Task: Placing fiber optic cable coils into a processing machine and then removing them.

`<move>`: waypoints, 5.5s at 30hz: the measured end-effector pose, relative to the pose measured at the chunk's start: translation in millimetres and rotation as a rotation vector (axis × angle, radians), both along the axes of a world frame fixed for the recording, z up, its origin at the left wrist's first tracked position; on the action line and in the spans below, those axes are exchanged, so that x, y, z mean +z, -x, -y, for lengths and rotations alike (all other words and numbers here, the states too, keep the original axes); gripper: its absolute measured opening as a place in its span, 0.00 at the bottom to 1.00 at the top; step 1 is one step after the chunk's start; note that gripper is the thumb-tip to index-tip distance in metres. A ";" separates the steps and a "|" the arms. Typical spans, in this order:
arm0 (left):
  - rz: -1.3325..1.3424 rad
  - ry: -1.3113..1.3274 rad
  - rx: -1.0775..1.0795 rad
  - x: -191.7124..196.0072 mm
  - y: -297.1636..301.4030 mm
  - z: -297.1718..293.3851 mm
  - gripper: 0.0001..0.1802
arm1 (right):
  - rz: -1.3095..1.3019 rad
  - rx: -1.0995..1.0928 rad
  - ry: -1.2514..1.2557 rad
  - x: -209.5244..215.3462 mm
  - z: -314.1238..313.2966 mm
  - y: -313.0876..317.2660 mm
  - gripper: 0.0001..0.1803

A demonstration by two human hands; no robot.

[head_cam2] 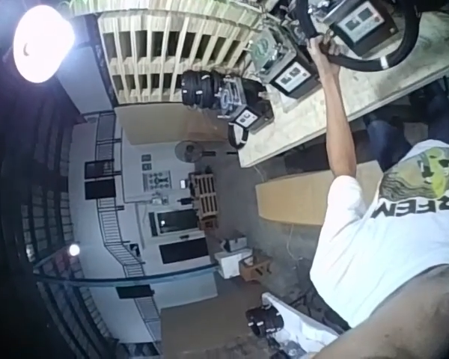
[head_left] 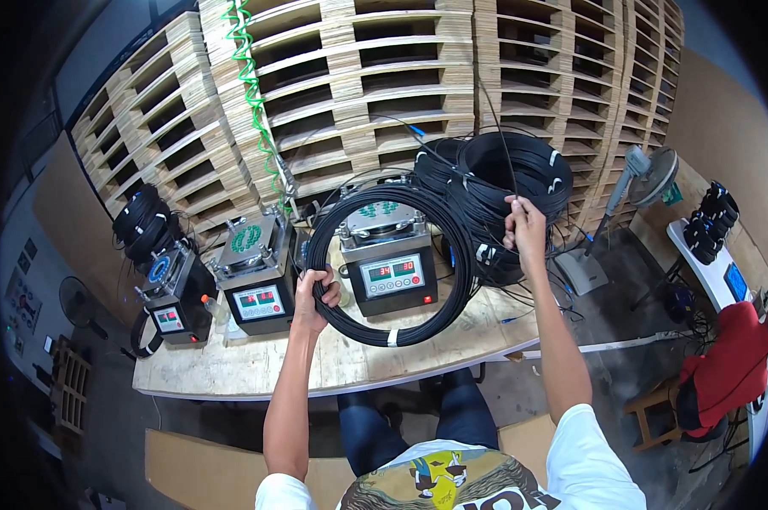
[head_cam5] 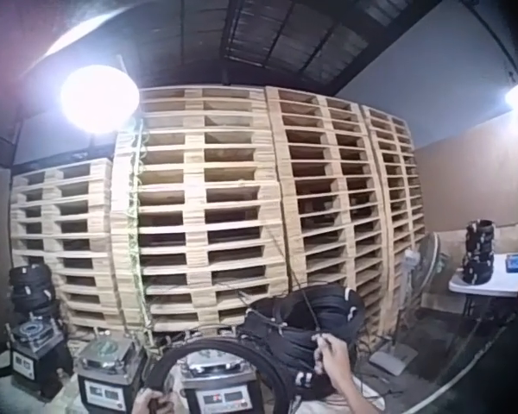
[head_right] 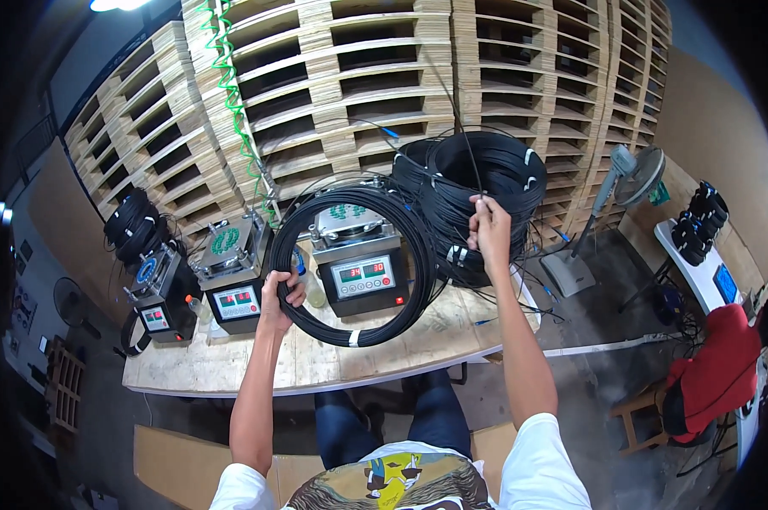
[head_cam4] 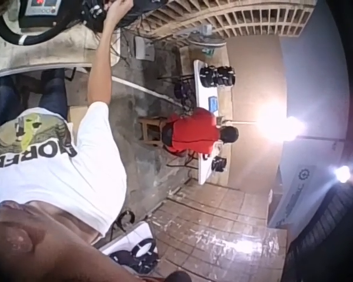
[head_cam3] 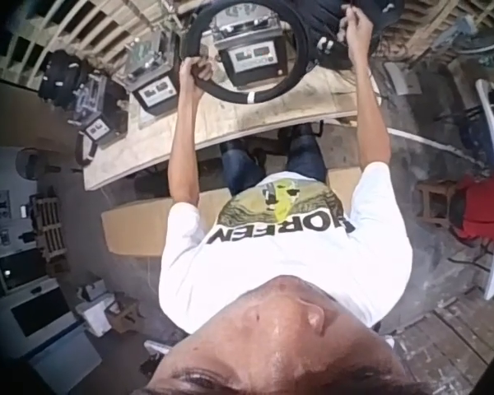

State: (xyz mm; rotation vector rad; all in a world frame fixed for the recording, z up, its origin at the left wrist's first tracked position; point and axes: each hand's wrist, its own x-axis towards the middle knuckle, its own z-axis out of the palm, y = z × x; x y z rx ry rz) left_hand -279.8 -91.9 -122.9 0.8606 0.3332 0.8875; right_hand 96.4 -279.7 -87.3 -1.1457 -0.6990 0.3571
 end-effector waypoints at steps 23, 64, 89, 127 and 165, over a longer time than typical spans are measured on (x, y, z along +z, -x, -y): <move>-0.040 0.003 -0.003 -21.0 44.6 -19.9 0.03 | 0.287 -0.135 0.120 57.1 -5.4 -88.0 0.16; -0.967 -0.948 0.208 48.5 -21.0 -8.7 0.25 | 1.569 0.235 0.443 20.2 -118.1 126.7 0.31; -0.849 -1.024 0.280 -13.9 2.8 -17.0 0.18 | 1.352 0.336 0.426 -20.5 -116.8 129.9 0.22; -0.636 -0.611 0.356 53.8 87.9 9.8 0.14 | 1.304 0.276 0.302 195.4 -114.8 19.0 0.12; -0.056 0.056 0.611 -60.5 -11.2 29.7 0.16 | 0.587 0.233 -0.022 -26.3 -92.0 94.9 0.43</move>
